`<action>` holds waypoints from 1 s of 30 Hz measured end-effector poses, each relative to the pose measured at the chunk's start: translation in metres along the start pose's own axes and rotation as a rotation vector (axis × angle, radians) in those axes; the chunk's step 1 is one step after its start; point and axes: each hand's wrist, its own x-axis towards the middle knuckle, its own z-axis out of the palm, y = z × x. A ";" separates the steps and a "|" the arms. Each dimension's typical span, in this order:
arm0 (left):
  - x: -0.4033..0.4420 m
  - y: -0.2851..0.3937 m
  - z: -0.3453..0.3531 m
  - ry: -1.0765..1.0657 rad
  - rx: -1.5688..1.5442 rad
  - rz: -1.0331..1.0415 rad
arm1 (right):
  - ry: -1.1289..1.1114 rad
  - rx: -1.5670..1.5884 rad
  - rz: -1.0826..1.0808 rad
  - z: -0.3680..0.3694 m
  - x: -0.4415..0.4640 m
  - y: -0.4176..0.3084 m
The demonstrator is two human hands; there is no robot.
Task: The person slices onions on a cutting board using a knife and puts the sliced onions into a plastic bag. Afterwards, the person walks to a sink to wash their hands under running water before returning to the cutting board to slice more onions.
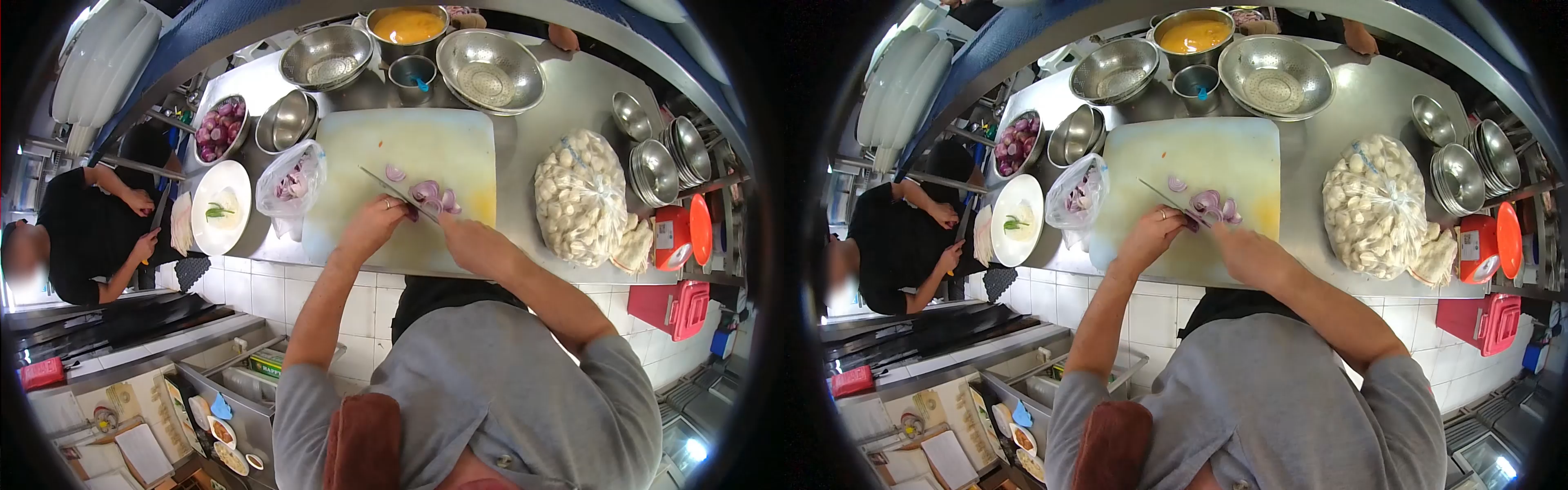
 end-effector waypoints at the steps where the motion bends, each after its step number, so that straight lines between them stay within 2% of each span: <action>1: -0.003 -0.001 0.002 0.028 0.021 -0.007 | -0.038 0.006 0.004 -0.006 -0.006 -0.004; 3: -0.004 -0.006 0.007 0.049 0.036 -0.010 | -0.076 0.016 0.016 -0.005 -0.009 -0.003; 6: -0.008 -0.008 0.016 0.109 -0.001 -0.010 | -0.014 -0.002 0.020 0.007 -0.006 0.001; 8: -0.008 -0.007 0.014 0.138 -0.021 -0.006 | -0.106 0.010 0.079 -0.005 0.007 -0.005; 12: -0.006 -0.009 0.013 0.154 0.000 0.016 | -0.137 0.028 0.121 -0.012 -0.005 -0.016; 14: -0.006 -0.004 0.011 0.152 -0.036 -0.007 | 0.004 0.015 0.048 0.012 0.002 -0.004; 18: -0.006 -0.007 0.008 0.159 -0.052 0.029 | 0.041 0.033 0.039 -0.001 0.001 -0.012; 20: -0.007 -0.007 0.011 0.182 -0.054 0.033 | -0.069 0.051 0.089 -0.002 -0.004 -0.014; 23: -0.009 -0.010 0.013 0.181 -0.033 0.038 | 0.003 0.029 0.067 0.004 0.006 -0.013; 30: -0.013 -0.017 0.020 0.208 -0.025 0.032 | -0.073 0.068 0.121 0.007 0.006 -0.011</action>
